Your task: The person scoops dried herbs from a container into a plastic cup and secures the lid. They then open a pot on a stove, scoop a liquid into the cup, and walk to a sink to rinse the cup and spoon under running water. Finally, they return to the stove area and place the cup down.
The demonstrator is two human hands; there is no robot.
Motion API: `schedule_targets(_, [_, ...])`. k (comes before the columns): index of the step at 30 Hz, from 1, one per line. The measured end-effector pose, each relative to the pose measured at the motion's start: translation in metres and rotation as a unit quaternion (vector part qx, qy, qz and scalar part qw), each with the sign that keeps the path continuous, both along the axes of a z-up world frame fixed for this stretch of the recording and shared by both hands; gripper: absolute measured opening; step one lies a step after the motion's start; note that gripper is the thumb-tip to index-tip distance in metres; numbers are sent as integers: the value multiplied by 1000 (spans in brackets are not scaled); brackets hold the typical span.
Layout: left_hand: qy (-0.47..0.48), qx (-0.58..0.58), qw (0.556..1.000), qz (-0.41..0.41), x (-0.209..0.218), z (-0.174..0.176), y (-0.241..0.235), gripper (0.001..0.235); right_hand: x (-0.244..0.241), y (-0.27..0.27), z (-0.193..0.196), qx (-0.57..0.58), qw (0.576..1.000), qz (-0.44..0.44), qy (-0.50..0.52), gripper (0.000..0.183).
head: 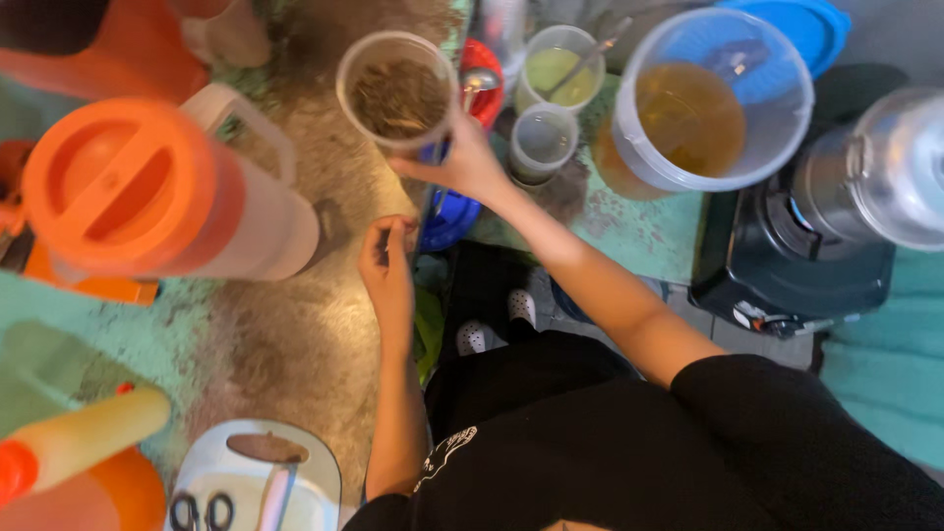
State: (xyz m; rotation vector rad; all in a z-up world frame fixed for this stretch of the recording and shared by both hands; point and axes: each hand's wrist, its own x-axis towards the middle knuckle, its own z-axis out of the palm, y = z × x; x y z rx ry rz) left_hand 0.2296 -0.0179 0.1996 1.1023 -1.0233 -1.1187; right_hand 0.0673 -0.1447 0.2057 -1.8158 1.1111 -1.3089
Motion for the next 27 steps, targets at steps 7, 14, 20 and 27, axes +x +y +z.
schedule_targets(7, [-66, 16, 989, -128, -70, -7, 4, 16, -149, 120, -20, 73, 989, -125, 32, 65])
schedule_targets(14, [16, 47, 950, -309, -176, -156, -11, 72, -212, 140, -201, 97, 951, -293, -3, 76])
schedule_targets(20, [95, 138, 919, -357, -215, -240, -34, 92, -218, 114, -274, 109, 943, -297, -105, 82])
schedule_targets(27, [122, 123, 918, -357, -224, -265, -44, 86, -219, 100, -283, 127, 940, -299, -109, 87])
